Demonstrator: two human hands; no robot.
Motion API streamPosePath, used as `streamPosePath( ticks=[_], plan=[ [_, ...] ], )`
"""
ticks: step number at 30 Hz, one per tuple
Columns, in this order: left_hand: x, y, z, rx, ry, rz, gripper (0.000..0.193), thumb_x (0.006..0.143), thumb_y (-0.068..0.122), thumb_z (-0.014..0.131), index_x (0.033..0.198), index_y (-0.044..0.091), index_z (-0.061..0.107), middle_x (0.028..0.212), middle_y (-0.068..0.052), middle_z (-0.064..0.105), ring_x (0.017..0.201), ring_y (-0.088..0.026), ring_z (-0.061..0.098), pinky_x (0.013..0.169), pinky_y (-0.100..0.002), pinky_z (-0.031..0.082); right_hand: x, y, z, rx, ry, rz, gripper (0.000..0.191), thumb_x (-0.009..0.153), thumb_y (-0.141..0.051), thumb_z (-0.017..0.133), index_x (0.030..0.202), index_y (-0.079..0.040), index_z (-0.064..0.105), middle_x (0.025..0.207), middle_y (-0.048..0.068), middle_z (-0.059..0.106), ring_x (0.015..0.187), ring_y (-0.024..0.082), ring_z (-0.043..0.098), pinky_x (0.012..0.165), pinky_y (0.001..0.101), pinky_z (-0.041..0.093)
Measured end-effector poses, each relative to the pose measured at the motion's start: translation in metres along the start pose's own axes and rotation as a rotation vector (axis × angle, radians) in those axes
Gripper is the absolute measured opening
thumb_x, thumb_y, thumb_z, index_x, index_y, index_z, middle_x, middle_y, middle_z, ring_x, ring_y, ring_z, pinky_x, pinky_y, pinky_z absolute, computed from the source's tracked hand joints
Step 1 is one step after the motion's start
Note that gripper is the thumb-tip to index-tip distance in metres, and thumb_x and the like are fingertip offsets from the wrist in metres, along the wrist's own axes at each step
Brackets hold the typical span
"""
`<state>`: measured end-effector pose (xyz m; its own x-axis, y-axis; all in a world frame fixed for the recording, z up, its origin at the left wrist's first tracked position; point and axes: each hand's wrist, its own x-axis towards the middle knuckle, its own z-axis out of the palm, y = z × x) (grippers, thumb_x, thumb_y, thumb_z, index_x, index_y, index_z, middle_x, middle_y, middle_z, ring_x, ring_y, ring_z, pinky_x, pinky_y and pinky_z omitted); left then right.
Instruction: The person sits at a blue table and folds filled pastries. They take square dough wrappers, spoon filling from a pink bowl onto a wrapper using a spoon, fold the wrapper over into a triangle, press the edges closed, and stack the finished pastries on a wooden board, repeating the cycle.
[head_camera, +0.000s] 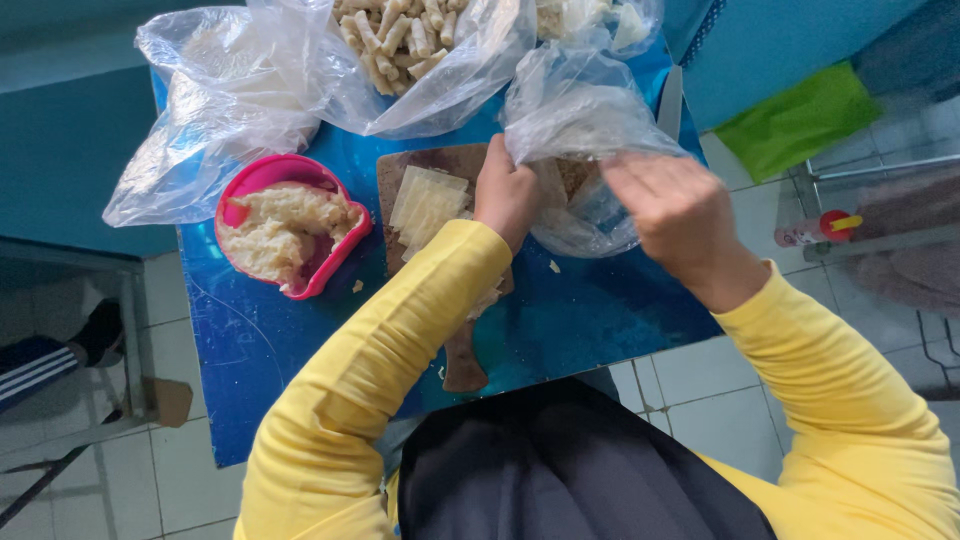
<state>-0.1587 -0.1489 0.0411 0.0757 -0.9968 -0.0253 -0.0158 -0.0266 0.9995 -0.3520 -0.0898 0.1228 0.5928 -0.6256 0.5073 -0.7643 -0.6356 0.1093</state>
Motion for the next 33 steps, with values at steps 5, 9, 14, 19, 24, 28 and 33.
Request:
streamPosePath(
  ticks=[5, 9, 14, 19, 24, 28, 33],
  plan=[
    [-0.004, 0.002, -0.004, -0.068, 0.008, -0.093, 0.026, 0.096, 0.01, 0.049, 0.12, 0.001, 0.053, 0.108, -0.019, 0.069, 0.1, -0.026, 0.068, 0.087, -0.038, 0.055, -0.001, 0.0, 0.012, 0.048, 0.026, -0.001, 0.029, 0.088, -0.007, 0.058, 0.112, -0.002, 0.074, 0.106, 0.014, 0.074, 0.094, 0.029, 0.072, 0.082, 0.0382, 0.056],
    [-0.006, -0.007, 0.002, 0.118, 0.063, -0.04, 0.025, 0.096, 0.008, 0.049, 0.12, 0.001, 0.055, 0.109, -0.021, 0.069, 0.103, -0.029, 0.067, 0.089, -0.039, 0.052, 0.013, -0.002, 0.021, 0.043, -0.003, 0.055, 0.023, 0.091, -0.005, 0.059, 0.108, -0.002, 0.074, 0.101, 0.014, 0.074, 0.091, 0.031, 0.072, 0.081, 0.0399, 0.057],
    [-0.011, -0.02, -0.004, 0.006, 0.106, -0.108, 0.026, 0.092, 0.002, 0.043, 0.117, 0.0, 0.051, 0.106, -0.023, 0.068, 0.101, -0.034, 0.069, 0.088, -0.042, 0.053, 0.022, -0.002, 0.015, 0.195, -0.024, 0.063, 0.018, 0.088, -0.002, 0.06, 0.1, -0.003, 0.073, 0.097, 0.016, 0.074, 0.09, 0.033, 0.071, 0.079, 0.0423, 0.056],
    [-0.021, -0.028, 0.014, 0.064, 0.195, -0.015, 0.026, 0.094, 0.004, 0.045, 0.12, 0.0, 0.05, 0.108, -0.028, 0.068, 0.104, -0.043, 0.067, 0.091, -0.046, 0.051, 0.007, -0.006, -0.001, 0.103, -0.087, 0.216, 0.031, 0.087, 0.003, 0.057, 0.111, -0.003, 0.076, 0.1, 0.017, 0.073, 0.093, 0.036, 0.07, 0.083, 0.0432, 0.056],
    [-0.021, -0.025, 0.033, 0.08, 0.258, -0.106, 0.041, 0.092, 0.005, 0.047, 0.133, 0.003, 0.045, 0.116, -0.035, 0.066, 0.113, -0.052, 0.06, 0.094, -0.052, 0.047, 0.011, -0.002, -0.004, 0.422, -0.098, 0.409, 0.019, 0.094, -0.003, 0.068, 0.112, -0.002, 0.075, 0.101, 0.019, 0.074, 0.089, 0.033, 0.072, 0.078, 0.0387, 0.055],
    [-0.027, -0.007, 0.015, 0.149, 0.163, -0.037, 0.056, 0.089, 0.004, 0.053, 0.143, 0.004, 0.037, 0.121, -0.034, 0.064, 0.117, -0.049, 0.062, 0.099, -0.048, 0.049, 0.016, 0.005, 0.015, 0.584, -0.014, 0.457, 0.016, 0.099, -0.01, 0.074, 0.112, -0.001, 0.074, 0.102, 0.017, 0.075, 0.088, 0.026, 0.073, 0.077, 0.0344, 0.055],
    [-0.067, 0.023, -0.018, 0.225, 0.164, 0.486, 0.082, 0.088, 0.007, 0.065, 0.155, -0.002, 0.018, 0.158, -0.037, 0.029, 0.152, -0.048, 0.027, 0.124, -0.053, 0.027, -0.003, -0.002, 0.026, 0.616, 0.132, 0.523, 0.015, 0.11, -0.013, 0.068, 0.115, 0.0, 0.072, 0.104, 0.014, 0.074, 0.089, 0.018, 0.074, 0.077, 0.0299, 0.056]
  ],
)
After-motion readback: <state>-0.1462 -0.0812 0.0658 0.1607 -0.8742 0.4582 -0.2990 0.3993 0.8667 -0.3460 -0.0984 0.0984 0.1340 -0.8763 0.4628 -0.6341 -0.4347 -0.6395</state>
